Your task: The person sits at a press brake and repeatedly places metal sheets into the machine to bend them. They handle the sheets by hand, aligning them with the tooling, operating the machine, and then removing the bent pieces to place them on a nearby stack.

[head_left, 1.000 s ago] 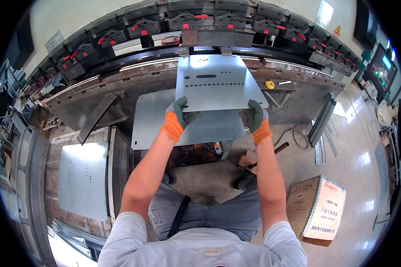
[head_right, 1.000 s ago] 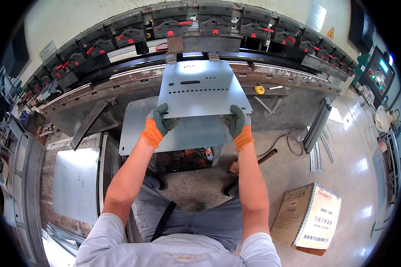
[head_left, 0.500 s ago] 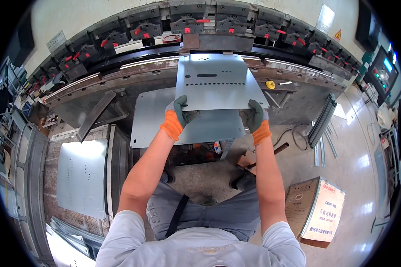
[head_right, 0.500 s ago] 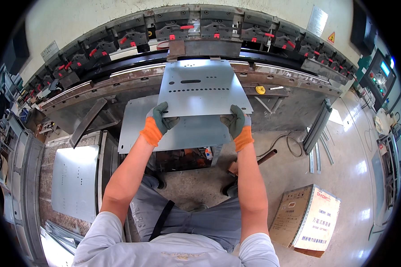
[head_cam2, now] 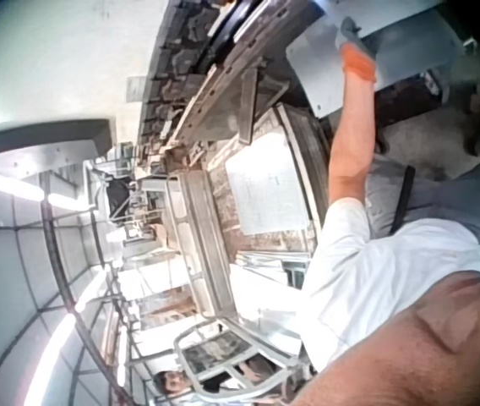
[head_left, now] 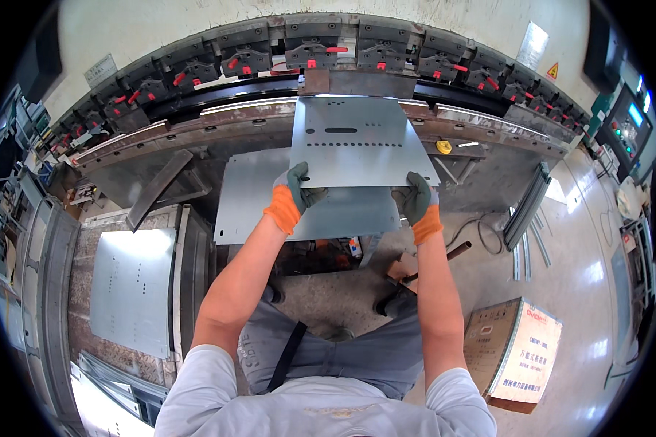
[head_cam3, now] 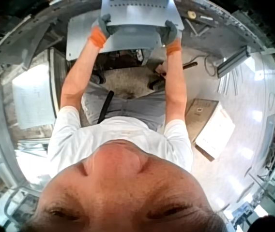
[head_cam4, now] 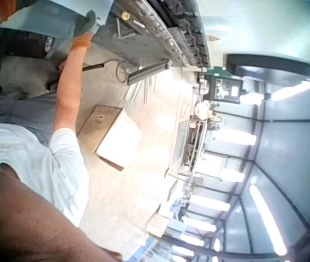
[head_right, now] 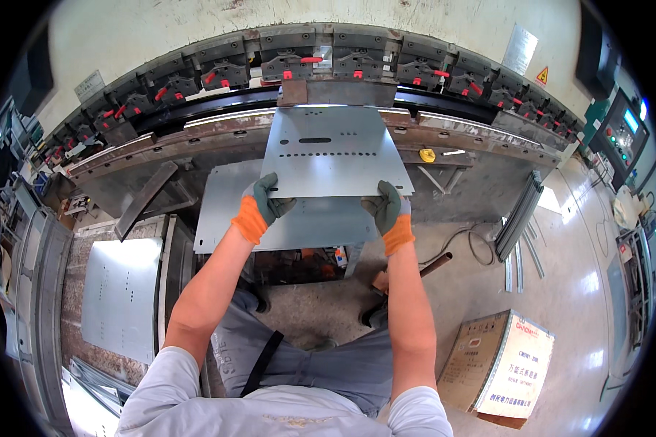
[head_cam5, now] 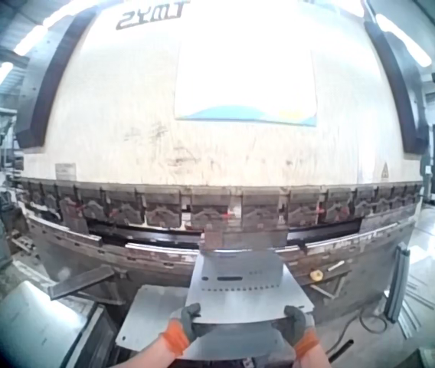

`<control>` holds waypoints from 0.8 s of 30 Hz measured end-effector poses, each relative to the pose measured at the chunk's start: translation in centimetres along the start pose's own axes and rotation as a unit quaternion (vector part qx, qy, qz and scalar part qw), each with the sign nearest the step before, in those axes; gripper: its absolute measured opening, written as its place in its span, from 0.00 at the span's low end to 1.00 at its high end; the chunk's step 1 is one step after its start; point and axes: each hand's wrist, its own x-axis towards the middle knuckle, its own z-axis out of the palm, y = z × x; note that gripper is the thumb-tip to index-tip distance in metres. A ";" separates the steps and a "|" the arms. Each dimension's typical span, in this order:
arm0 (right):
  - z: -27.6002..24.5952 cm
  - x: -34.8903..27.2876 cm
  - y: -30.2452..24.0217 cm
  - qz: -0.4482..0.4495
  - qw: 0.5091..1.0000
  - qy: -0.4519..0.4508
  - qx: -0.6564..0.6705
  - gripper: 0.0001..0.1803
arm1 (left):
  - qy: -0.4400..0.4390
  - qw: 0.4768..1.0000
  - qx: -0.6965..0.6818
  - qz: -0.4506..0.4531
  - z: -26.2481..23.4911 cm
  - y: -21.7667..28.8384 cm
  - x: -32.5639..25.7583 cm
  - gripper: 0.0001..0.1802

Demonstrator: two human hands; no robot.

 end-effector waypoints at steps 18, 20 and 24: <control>-13.6 -16.6 6.8 0.096 0.992 -0.071 0.029 0.32 | -0.213 0.970 -0.097 0.059 3.2 7.4 -3.6 0.56; -22.2 -18.3 11.7 0.143 0.981 -0.062 0.116 0.31 | -0.205 0.973 -0.102 0.037 6.1 8.9 -1.8 0.57; -22.1 -21.0 14.7 0.209 0.976 0.044 0.036 0.29 | -0.170 0.981 -0.086 0.027 7.6 13.3 0.7 0.58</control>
